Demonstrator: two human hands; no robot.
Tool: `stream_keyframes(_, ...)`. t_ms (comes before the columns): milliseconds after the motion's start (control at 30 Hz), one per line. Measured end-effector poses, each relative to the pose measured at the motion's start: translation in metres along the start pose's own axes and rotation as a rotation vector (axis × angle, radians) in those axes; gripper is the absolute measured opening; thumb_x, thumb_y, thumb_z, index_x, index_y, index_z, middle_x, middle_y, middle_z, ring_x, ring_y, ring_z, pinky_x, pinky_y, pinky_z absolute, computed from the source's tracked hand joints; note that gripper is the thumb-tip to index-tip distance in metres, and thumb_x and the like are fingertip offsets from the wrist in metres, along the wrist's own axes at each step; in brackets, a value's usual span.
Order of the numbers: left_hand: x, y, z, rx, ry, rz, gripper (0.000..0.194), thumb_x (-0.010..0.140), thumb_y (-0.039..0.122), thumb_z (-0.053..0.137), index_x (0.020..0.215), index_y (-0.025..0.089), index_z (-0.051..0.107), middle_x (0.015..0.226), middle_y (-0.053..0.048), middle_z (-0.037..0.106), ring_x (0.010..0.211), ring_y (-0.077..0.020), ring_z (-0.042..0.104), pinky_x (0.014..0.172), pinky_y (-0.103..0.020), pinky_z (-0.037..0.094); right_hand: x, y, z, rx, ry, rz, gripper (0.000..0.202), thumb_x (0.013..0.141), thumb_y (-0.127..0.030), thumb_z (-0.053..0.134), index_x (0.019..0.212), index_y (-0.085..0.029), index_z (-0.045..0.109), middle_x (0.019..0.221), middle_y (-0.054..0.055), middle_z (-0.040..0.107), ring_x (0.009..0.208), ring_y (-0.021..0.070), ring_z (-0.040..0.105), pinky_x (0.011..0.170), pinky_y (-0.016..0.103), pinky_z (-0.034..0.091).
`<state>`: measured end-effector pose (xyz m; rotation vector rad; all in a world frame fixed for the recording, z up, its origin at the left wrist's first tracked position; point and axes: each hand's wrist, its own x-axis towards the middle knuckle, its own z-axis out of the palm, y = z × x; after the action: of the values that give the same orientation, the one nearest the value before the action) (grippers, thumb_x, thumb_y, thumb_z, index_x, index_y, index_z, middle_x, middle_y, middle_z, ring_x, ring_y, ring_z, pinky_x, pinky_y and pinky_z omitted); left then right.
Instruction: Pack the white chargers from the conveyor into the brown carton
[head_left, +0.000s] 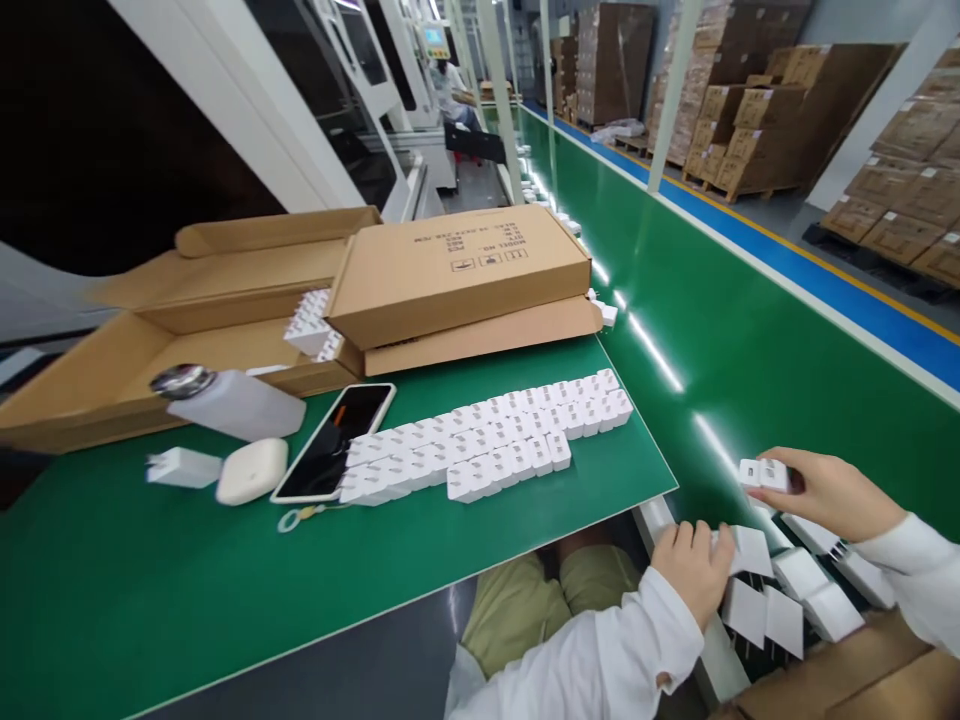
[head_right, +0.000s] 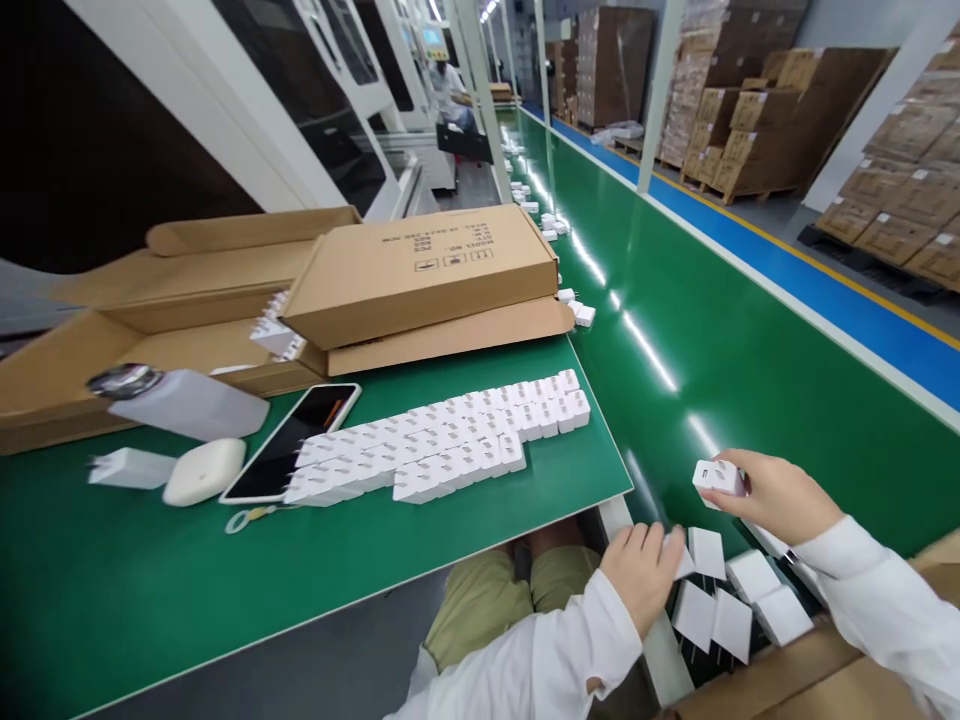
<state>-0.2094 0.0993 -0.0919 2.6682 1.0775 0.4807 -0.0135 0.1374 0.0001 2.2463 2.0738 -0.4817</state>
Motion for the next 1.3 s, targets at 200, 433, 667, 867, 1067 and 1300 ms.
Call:
stream_keyframes(200,-0.011,-0.006,-0.031,-0.18,-0.025,-0.044,0.039,0.086,0.029,0.044,0.124,0.024,0.041,0.087,-0.005,0.058,0.079,-0.0221,0.057,0.06,-0.032,0.051,0.012,-0.075,-0.01,0.502,0.072,-0.283,0.044,0.07,-0.051,0.06,0.104,-0.022,0.055,0.089,0.003,0.064,0.071,0.0163,0.057,0.065,0.029,0.049)
stream_keyframes(433,-0.121,-0.093,-0.138,-0.526,0.135,-0.191,0.065,0.079,0.056,0.045,0.136,0.027,0.031,0.104,-0.008,0.057,0.087,-0.0192,0.06,0.075,-0.027,0.051,0.055,-0.154,0.021,0.514,0.107,-0.581,0.038,0.077,-0.041,0.056,0.11,-0.021,0.052,0.106,0.005,0.06,0.087,0.0165,0.057,0.071,0.027,0.051)
stream_keyframes(667,-0.179,-0.163,-0.204,-0.075,0.135,-0.689,0.028,0.085,0.039,0.041,0.105,0.019,0.049,0.091,-0.006,0.061,0.071,-0.018,0.062,0.06,-0.028,0.051,0.061,-0.161,0.038,0.264,0.233,-0.575,0.048,0.08,-0.049,0.049,0.12,-0.022,0.042,0.104,0.006,0.062,0.071,0.0171,0.059,0.062,0.032,0.052)
stream_keyframes(867,-0.156,-0.185,-0.197,0.398,0.119,-0.594,0.024,0.084,0.022,0.042,0.104,0.025,0.055,0.102,-0.006,0.056,0.085,-0.0197,0.057,0.049,-0.022,0.043,0.058,-0.164,0.038,0.263,0.247,-0.543,0.041,0.082,-0.047,0.048,0.115,-0.023,0.043,0.103,0.007,0.06,0.074,0.0167,0.06,0.064,0.031,0.053)
stream_keyframes(1067,-0.145,-0.193,-0.178,0.382,0.239,-0.464,0.037,0.081,0.015,0.044,0.117,0.02,0.044,0.103,-0.007,0.057,0.095,-0.0212,0.051,0.062,-0.024,0.05,0.05,-0.168,0.036,0.329,0.256,-0.556,0.036,0.083,-0.041,0.048,0.115,-0.025,0.045,0.113,0.006,0.052,0.085,0.0166,0.059,0.068,0.03,0.056)
stream_keyframes(1300,-0.145,-0.198,-0.165,0.379,0.465,-0.442,0.042,0.08,0.014,0.049,0.121,0.022,0.044,0.108,-0.012,0.044,0.087,-0.022,0.048,0.07,-0.036,0.051,0.038,-0.162,0.037,0.538,0.206,-0.629,0.042,0.085,-0.032,0.046,0.125,-0.026,0.033,0.128,0.008,0.042,0.113,0.0214,0.048,0.088,0.036,0.051)
